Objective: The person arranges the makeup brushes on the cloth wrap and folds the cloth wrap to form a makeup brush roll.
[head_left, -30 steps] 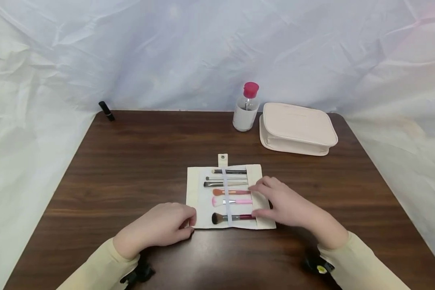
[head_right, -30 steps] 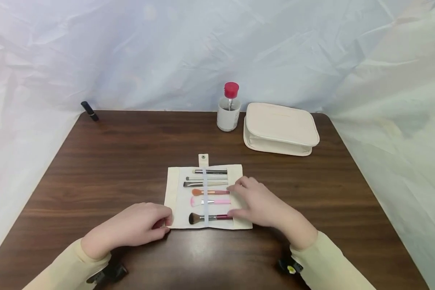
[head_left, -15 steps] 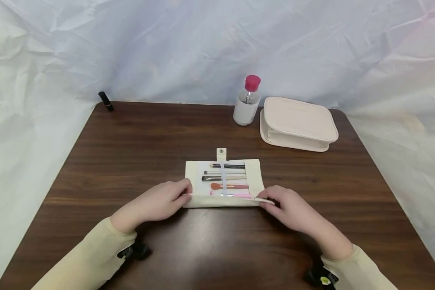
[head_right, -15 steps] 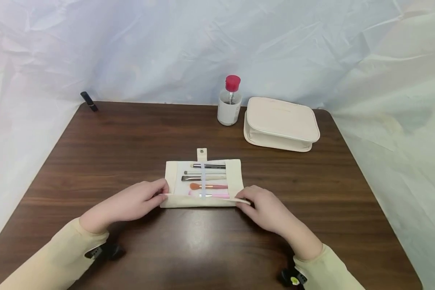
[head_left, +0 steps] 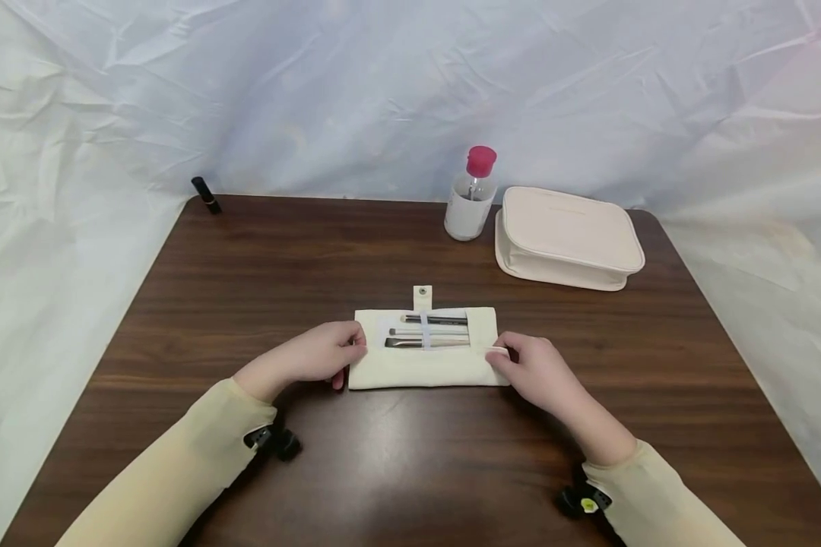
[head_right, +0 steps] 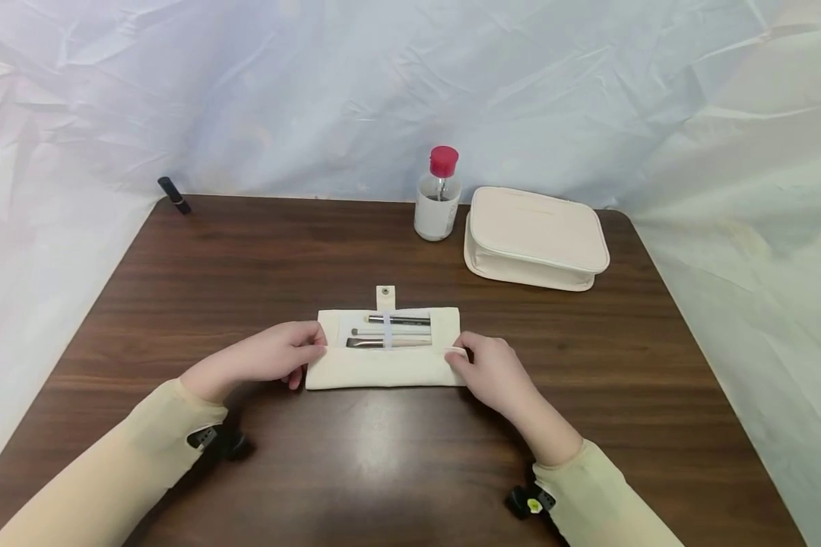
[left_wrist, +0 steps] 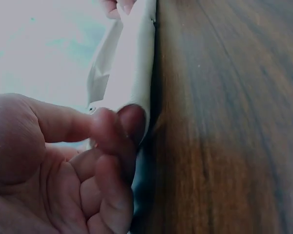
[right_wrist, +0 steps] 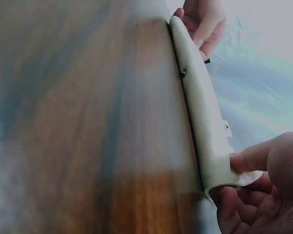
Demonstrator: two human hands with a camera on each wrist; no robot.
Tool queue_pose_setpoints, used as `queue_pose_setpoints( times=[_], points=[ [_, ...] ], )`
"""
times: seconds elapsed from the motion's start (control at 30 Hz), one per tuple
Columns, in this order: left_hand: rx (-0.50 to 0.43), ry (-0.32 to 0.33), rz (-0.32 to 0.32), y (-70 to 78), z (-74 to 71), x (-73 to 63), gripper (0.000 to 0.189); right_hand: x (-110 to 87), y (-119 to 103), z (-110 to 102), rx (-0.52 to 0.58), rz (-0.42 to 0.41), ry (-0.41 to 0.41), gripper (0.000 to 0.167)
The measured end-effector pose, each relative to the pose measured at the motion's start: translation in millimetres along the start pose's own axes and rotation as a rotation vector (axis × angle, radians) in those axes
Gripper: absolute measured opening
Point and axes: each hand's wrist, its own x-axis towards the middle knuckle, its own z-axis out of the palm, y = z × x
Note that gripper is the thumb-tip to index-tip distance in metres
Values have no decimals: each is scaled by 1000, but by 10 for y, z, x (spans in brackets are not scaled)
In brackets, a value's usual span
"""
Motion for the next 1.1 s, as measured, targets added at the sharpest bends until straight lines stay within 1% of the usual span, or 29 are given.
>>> queue_pose_setpoints(
  times=[0.2,0.27,0.33,0.43,0.5,0.53,0.57,0.63,0.7,0.77,0.83,0.87,0.9,1.0,1.03,1.1],
  points=[
    [30,3,-47,49,-21,60,14,65,-37,-1,-42,43,14,11],
    [90,24,-51,66,-5,68,13,79,-38,-4,-57,47,13,10],
    [210,74,-50,85,26,68,11,91,-35,0,-87,29,21,14],
    [381,161,-60,102,66,65,4,92,-23,2,-163,-49,49,23],
    [440,203,-62,109,67,68,4,79,-17,2,-220,-132,72,24],
    [443,211,-56,109,65,70,6,71,-13,1,-247,-182,72,21],
    [445,215,-41,107,64,71,8,63,-9,1,-273,-234,68,18],
    [456,214,8,110,73,62,12,50,-5,-8,-316,-336,52,16],
    [489,205,94,115,105,38,16,39,0,-33,-341,-413,19,15],
    [528,199,185,118,149,-1,17,17,-1,-81,-354,-452,-21,14],
    [559,197,245,129,187,-65,10,-22,-2,-133,-368,-462,-65,15],
    [574,197,267,129,204,-101,4,-47,-2,-154,-375,-461,-87,20],
    [584,195,274,129,215,-137,8,-72,-4,-171,-386,-458,-109,26],
    [596,187,260,123,236,-238,28,-145,-13,-191,-428,-445,-157,46],
    [594,190,258,116,240,-256,31,-162,-17,-192,-441,-442,-162,50],
    [580,211,254,103,241,-267,34,-171,-17,-183,-459,-441,-158,51]
  ],
)
